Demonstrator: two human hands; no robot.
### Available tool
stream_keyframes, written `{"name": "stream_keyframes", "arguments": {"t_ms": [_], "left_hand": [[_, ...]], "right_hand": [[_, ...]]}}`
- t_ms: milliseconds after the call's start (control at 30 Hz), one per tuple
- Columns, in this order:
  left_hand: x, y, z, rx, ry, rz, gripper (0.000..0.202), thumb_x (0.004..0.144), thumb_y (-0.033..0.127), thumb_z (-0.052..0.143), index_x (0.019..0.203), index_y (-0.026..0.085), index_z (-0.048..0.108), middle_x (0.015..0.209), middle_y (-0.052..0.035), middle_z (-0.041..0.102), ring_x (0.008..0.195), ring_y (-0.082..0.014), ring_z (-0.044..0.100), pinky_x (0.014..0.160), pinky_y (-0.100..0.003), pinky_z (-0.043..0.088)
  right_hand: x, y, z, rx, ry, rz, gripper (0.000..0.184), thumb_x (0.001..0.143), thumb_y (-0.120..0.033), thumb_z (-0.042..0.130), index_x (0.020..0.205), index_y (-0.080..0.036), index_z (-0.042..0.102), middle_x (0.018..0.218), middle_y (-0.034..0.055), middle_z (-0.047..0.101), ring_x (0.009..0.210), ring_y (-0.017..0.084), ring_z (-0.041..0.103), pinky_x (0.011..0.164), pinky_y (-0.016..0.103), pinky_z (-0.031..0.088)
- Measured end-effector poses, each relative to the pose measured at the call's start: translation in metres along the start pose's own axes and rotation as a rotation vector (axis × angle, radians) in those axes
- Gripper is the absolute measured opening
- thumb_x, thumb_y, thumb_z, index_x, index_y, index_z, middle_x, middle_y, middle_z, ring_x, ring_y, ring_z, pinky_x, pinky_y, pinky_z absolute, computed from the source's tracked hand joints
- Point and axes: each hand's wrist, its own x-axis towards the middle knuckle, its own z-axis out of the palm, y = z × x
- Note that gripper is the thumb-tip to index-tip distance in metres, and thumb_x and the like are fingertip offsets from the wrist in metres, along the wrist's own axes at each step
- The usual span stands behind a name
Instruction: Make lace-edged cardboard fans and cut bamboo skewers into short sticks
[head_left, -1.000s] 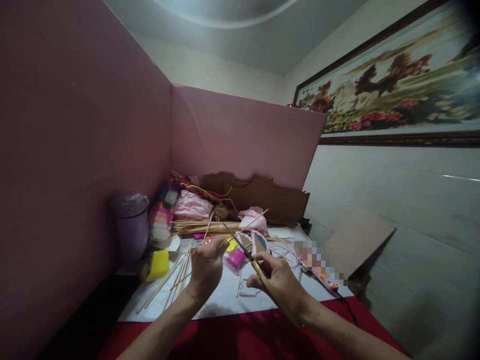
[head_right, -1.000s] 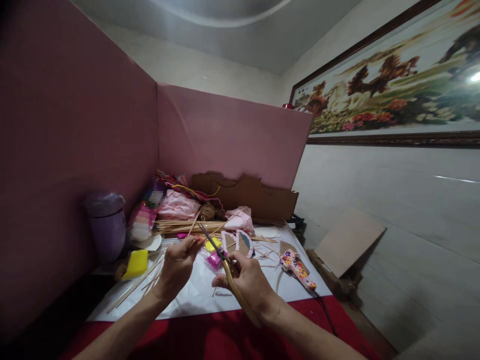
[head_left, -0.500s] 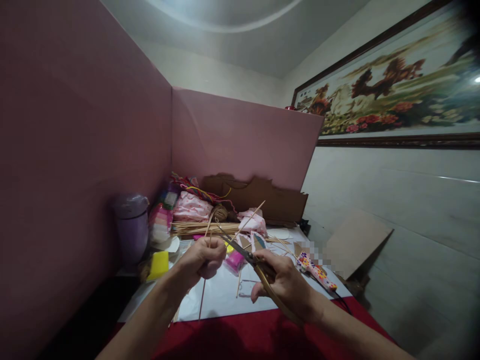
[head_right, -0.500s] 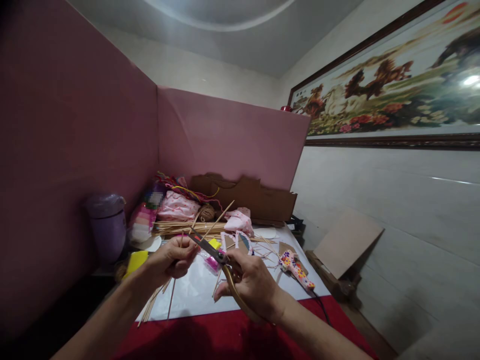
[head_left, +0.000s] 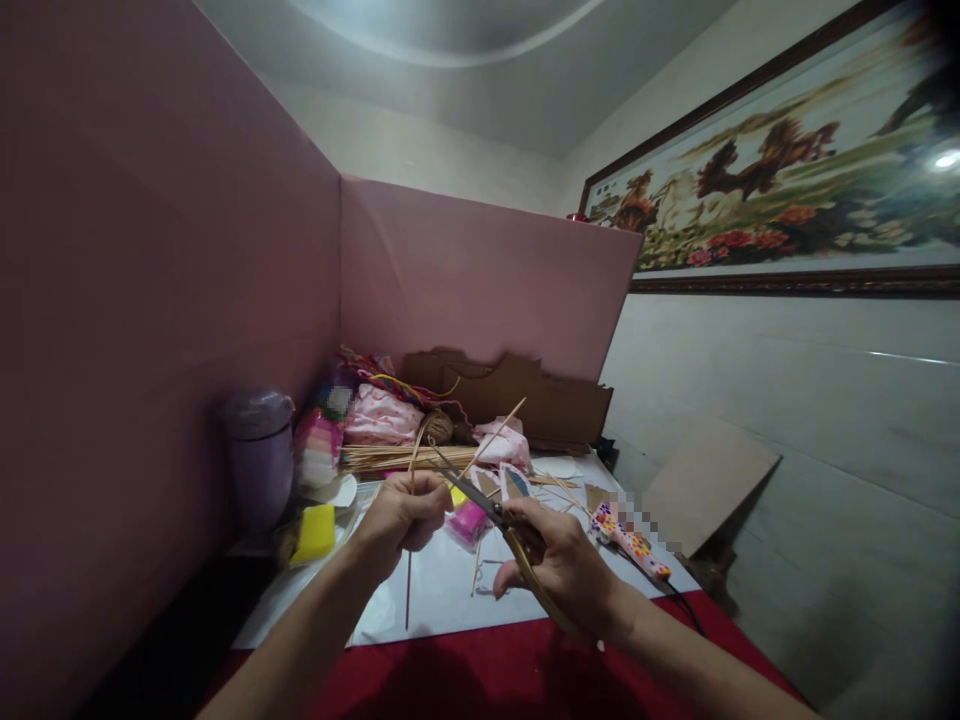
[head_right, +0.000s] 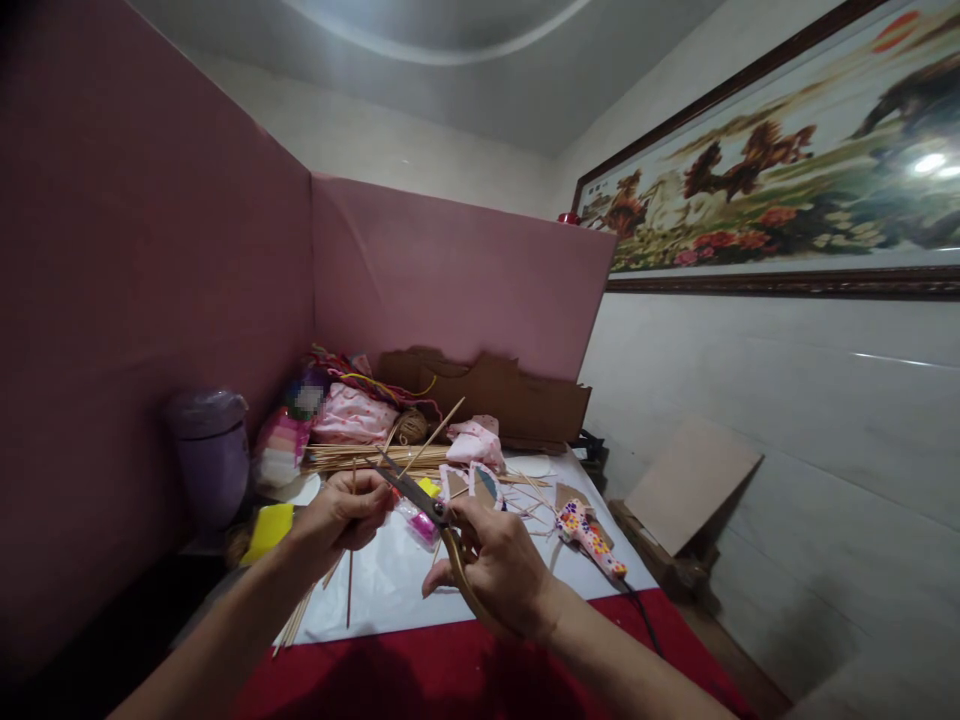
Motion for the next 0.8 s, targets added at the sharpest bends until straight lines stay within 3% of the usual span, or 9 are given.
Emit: {"name": "stream_keyframes", "arguments": {"t_ms": [67,133,300,367,433,533,667,800], "left_hand": [[-0.001,0.001,0.001,-0.065,-0.1,-0.108,0.037,0.056,0.037,0.076,0.053,0.017,0.044,0.036,0.0089,0.033,0.03,-0.0003,0.014,0.031,-0.017,0.007],[-0.001,-0.002,0.004,-0.052,-0.091,-0.096,0.035,0.058,0.038,0.074,0.056,0.017,0.046,0.036,0.0087,0.035,0.029,-0.0004,0.015,0.03,-0.017,0.008],[0.001,-0.016,0.015,0.183,0.277,0.305,0.028,0.064,0.038,0.071,0.071,0.014,0.058,0.046,0.0057,0.045,0.035,-0.0023,0.031,0.033,-0.016,0.018],[0.002,-0.016,0.015,0.204,0.295,0.322,0.028,0.064,0.038,0.071,0.066,0.014,0.058,0.045,0.0055,0.044,0.038,-0.0024,0.033,0.036,-0.016,0.019],[0.002,-0.013,0.011,0.164,0.233,0.237,0.031,0.065,0.039,0.071,0.061,0.013,0.055,0.041,0.0065,0.039,0.036,-0.0016,0.028,0.035,-0.016,0.016],[0.001,-0.007,0.003,0.04,0.047,0.019,0.033,0.061,0.038,0.073,0.058,0.014,0.051,0.037,0.0076,0.037,0.031,-0.0004,0.019,0.032,-0.016,0.009],[0.0,-0.007,-0.004,-0.139,-0.204,-0.212,0.034,0.061,0.03,0.073,0.052,0.015,0.044,0.035,0.0071,0.037,0.028,-0.0001,0.018,0.029,-0.015,0.012],[-0.001,-0.012,-0.004,-0.245,-0.251,-0.276,0.031,0.063,0.026,0.073,0.056,0.014,0.045,0.035,0.0077,0.037,0.027,0.0002,0.019,0.029,-0.013,0.015]], "right_hand": [[0.0,0.001,-0.001,-0.012,-0.001,-0.02,0.053,0.057,-0.052,0.076,0.093,-0.019,0.056,0.061,-0.0047,0.047,0.052,0.01,0.036,0.048,0.022,0.031],[0.0,0.001,-0.001,-0.021,0.013,-0.013,0.053,0.057,-0.053,0.075,0.093,-0.019,0.057,0.059,-0.0052,0.046,0.051,0.01,0.036,0.049,0.022,0.032],[0.0,0.0,0.003,-0.069,0.07,0.013,0.051,0.059,-0.056,0.073,0.091,-0.019,0.057,0.062,-0.003,0.05,0.053,0.012,0.042,0.05,0.023,0.035],[0.0,0.001,0.004,-0.092,0.071,-0.008,0.052,0.059,-0.056,0.072,0.092,-0.019,0.057,0.063,-0.0024,0.052,0.054,0.012,0.044,0.051,0.024,0.035],[-0.001,0.002,0.003,-0.111,0.054,-0.035,0.053,0.059,-0.056,0.072,0.093,-0.018,0.057,0.063,-0.0026,0.052,0.054,0.012,0.044,0.052,0.023,0.035],[-0.002,0.006,0.0,-0.122,0.029,-0.097,0.055,0.057,-0.057,0.073,0.093,-0.018,0.057,0.063,-0.0035,0.051,0.053,0.01,0.041,0.051,0.022,0.035],[-0.003,0.009,-0.003,-0.108,0.036,-0.206,0.059,0.055,-0.056,0.075,0.095,-0.017,0.056,0.063,-0.0046,0.049,0.052,0.009,0.038,0.049,0.021,0.032],[-0.004,0.005,-0.003,-0.081,0.034,-0.199,0.059,0.054,-0.054,0.076,0.094,-0.016,0.057,0.062,-0.0056,0.046,0.051,0.008,0.036,0.048,0.02,0.031]]}}
